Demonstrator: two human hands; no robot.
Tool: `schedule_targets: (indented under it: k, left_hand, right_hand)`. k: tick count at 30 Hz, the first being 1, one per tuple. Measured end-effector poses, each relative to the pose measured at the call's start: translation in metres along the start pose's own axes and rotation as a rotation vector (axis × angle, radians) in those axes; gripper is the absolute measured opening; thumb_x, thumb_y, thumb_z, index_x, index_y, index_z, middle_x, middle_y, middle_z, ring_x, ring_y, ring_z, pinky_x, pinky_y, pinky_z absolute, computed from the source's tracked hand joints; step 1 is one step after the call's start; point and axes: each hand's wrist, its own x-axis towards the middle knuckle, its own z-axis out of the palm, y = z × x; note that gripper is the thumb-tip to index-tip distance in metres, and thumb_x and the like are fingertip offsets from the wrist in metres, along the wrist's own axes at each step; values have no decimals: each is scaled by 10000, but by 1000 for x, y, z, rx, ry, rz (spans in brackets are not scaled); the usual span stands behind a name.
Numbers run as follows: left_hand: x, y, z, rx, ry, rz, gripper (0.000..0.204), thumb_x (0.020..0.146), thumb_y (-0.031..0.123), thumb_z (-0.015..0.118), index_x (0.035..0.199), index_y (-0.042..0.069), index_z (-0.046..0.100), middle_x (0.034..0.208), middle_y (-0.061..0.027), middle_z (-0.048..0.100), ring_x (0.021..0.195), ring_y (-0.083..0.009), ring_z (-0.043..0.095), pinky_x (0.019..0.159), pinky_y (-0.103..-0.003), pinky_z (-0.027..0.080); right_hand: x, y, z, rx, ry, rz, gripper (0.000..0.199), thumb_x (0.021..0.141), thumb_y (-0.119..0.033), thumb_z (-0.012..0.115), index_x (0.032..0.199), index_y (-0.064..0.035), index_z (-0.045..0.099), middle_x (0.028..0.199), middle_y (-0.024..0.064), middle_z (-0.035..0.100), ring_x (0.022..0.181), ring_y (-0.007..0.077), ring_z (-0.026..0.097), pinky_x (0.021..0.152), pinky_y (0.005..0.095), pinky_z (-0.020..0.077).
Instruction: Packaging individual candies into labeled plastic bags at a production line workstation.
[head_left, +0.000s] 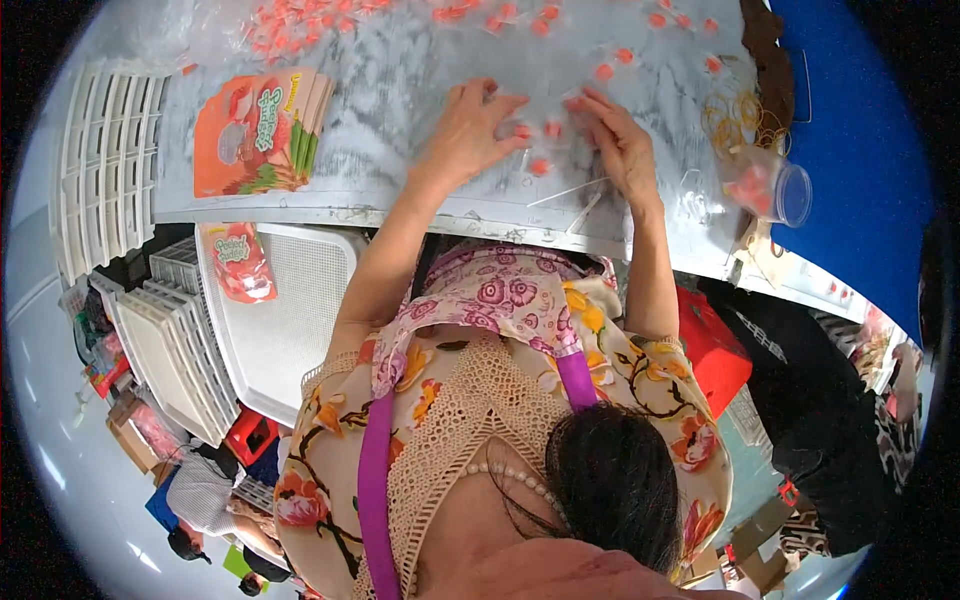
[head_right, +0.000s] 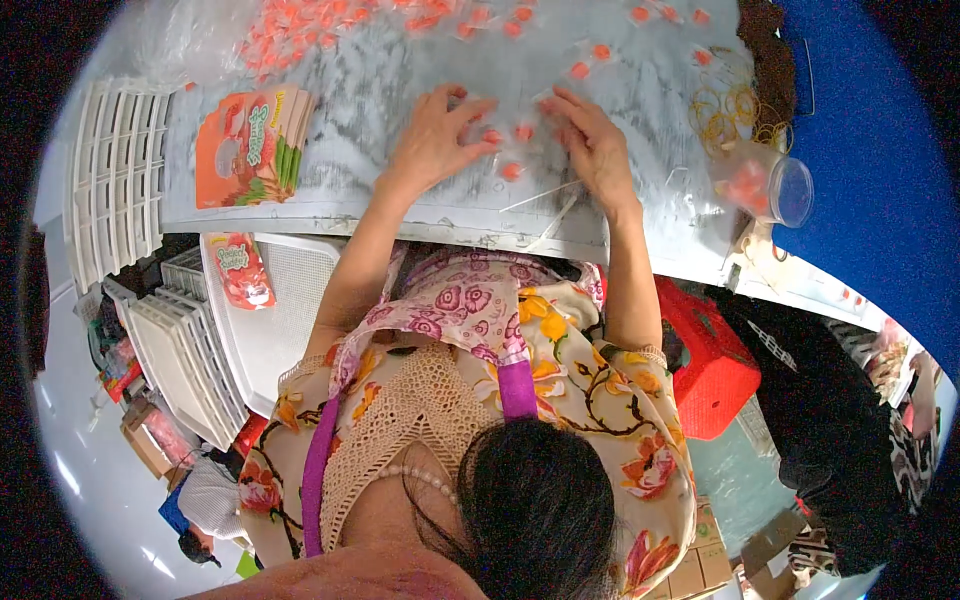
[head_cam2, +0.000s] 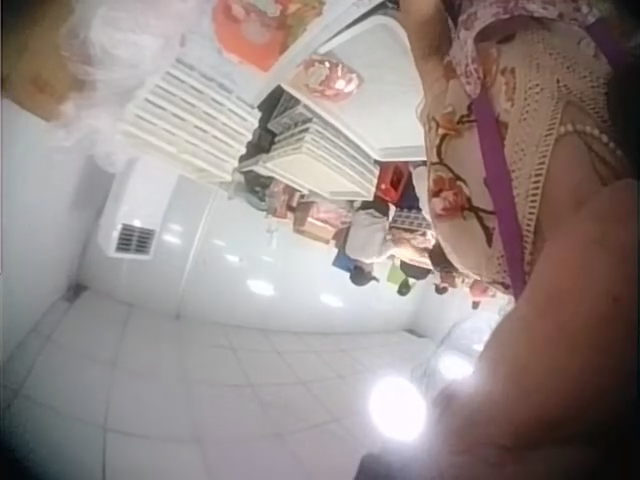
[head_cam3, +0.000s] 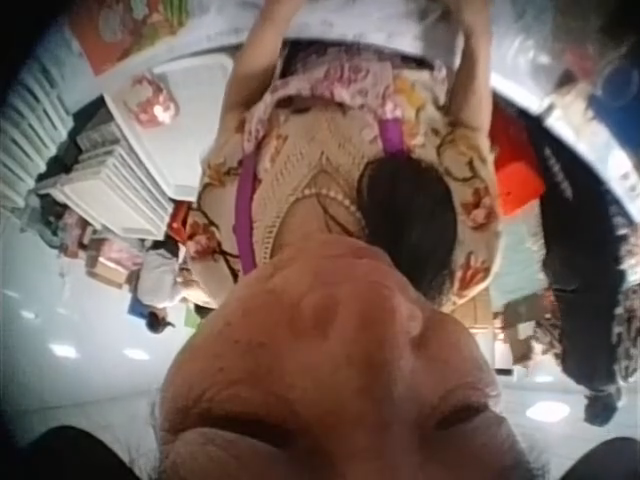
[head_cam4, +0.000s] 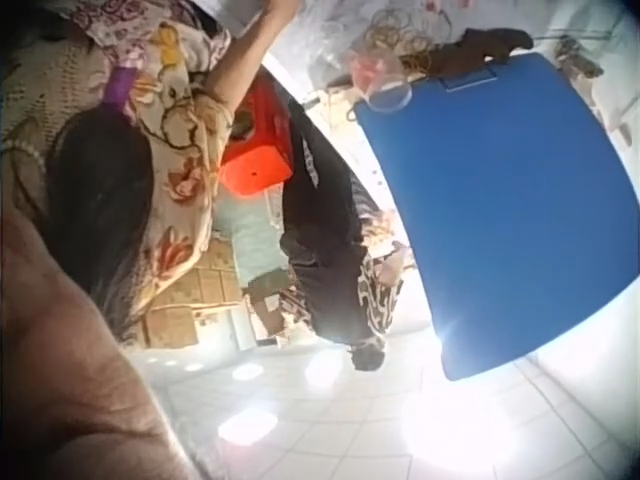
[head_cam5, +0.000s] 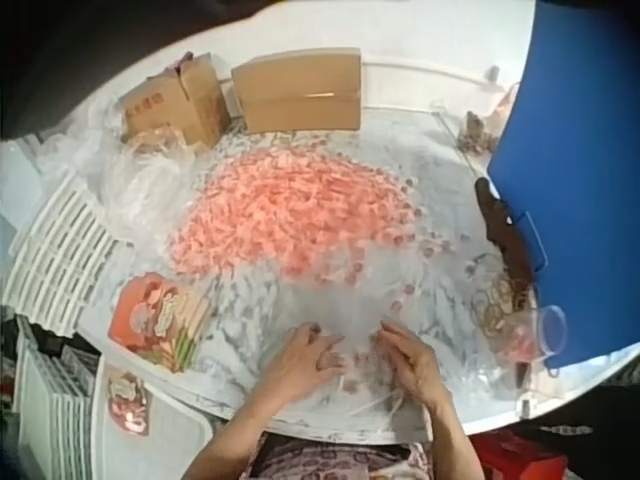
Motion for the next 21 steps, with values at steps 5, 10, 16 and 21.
schedule_targets:
  k: [5,10,16,21]
  left_hand:
    - [-8,-6,9,60,-10,16,399,710,303,751,1071,155,665,1195,-173,501,1095,-349,467,922,-405,435]
    - [-19,32,15,140,114,-50,435,669,309,778,1028,90,664,1180,-184,496,1075,-355,449,901,-429,428]
    - [-26,27,37,176,196,-49,443,653,331,790,994,80,657,1158,-178,499,1041,-362,444,899,-458,408]
    - [-27,5,8,-7,8,-85,470,714,328,755,1087,66,641,1190,-179,524,1117,-349,444,945,-444,390]
  right_hand:
    - [-12,0,-14,149,182,196,293,894,-17,514,1169,-10,615,1223,91,609,1107,151,553,939,261,420]
    - [-20,7,-15,209,237,228,284,888,-18,524,1153,-1,624,1211,90,616,1115,164,556,956,265,412]
    - [-16,6,-14,188,252,215,279,883,-1,524,1142,0,630,1199,88,621,1118,165,555,963,274,415]
    - [-9,13,-19,178,278,198,281,889,9,514,1142,-14,634,1169,70,638,1088,158,572,943,273,428]
